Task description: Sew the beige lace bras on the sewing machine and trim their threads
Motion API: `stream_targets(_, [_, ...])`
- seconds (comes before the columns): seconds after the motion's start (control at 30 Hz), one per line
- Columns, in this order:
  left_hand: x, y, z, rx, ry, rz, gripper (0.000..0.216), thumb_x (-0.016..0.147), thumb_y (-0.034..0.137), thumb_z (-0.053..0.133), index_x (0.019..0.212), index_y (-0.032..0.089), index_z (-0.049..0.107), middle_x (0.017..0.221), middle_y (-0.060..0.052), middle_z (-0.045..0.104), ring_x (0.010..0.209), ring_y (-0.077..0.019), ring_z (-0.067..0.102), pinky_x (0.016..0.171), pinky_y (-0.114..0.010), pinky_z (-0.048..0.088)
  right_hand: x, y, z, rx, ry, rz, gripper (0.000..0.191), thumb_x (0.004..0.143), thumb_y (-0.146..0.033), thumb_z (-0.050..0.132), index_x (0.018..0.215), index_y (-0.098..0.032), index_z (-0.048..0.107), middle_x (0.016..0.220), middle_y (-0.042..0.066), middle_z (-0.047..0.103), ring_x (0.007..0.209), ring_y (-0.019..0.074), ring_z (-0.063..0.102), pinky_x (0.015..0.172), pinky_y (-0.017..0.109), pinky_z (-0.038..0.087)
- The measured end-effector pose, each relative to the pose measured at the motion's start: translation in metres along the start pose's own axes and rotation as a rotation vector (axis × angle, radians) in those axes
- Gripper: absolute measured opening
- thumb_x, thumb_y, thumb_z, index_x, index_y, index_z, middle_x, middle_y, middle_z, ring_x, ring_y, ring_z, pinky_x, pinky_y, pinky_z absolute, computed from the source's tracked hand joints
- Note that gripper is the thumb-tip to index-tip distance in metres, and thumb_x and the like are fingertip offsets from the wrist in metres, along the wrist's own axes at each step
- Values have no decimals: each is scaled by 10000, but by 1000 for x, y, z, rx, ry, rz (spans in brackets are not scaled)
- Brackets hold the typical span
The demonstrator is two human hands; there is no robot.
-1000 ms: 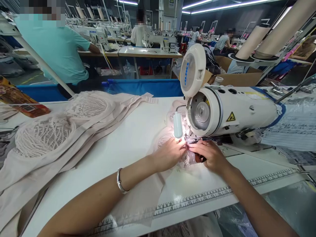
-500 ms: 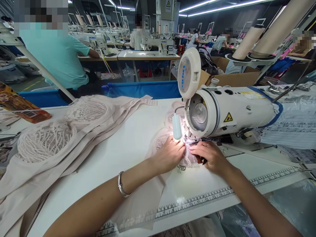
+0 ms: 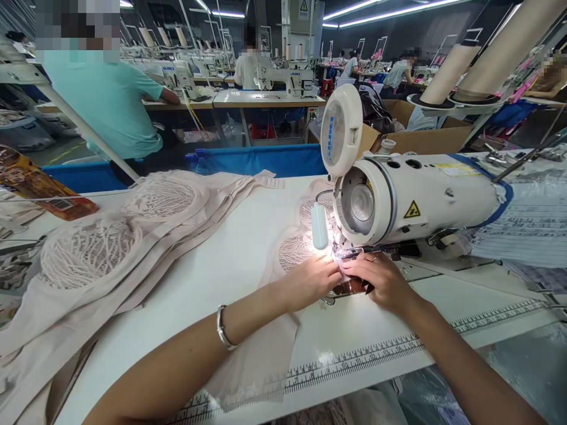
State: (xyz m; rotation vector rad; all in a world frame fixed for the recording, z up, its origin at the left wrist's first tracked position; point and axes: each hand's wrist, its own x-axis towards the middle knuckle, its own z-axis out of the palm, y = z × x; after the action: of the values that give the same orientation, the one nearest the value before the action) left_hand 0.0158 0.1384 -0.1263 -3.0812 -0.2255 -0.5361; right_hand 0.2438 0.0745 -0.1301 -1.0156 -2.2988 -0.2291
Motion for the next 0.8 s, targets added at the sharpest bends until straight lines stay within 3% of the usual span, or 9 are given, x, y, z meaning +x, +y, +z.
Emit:
stream_targets(0.27, [-3,1,3,11,23,-43,296,917,33,475,1128,132,658,988,-99,666,887,-229,595,886,-422,438,0,-2,-2,21,-14,35,226,897,-95,541,891,-240,713,928,33,767,826,199,658,763,362,517])
stream_targets(0.5, [-4,-1,-1,74,8,-106,259,950,40,432,1064,137,644,1039,-116,653,908,-230,578,844,-386,389,-4,0,-1,56,-25,74,246,864,-85,535,874,-251,717,927,28,765,833,204,659,770,363,521])
stream_targets(0.6, [-4,-5,-3,83,-18,-125,277,937,15,414,1075,124,628,1039,-116,656,908,-235,586,845,-389,384,-3,1,0,39,-26,70,323,811,-11,498,906,-244,702,998,24,771,897,207,670,788,356,528])
stream_targets(0.8, [-3,-20,1,-25,4,-136,340,966,28,366,1136,161,629,1035,-80,680,984,-229,610,1027,-458,329,0,1,-3,0,-51,60,576,621,72,394,1028,-227,672,1071,10,768,983,200,682,775,327,553])
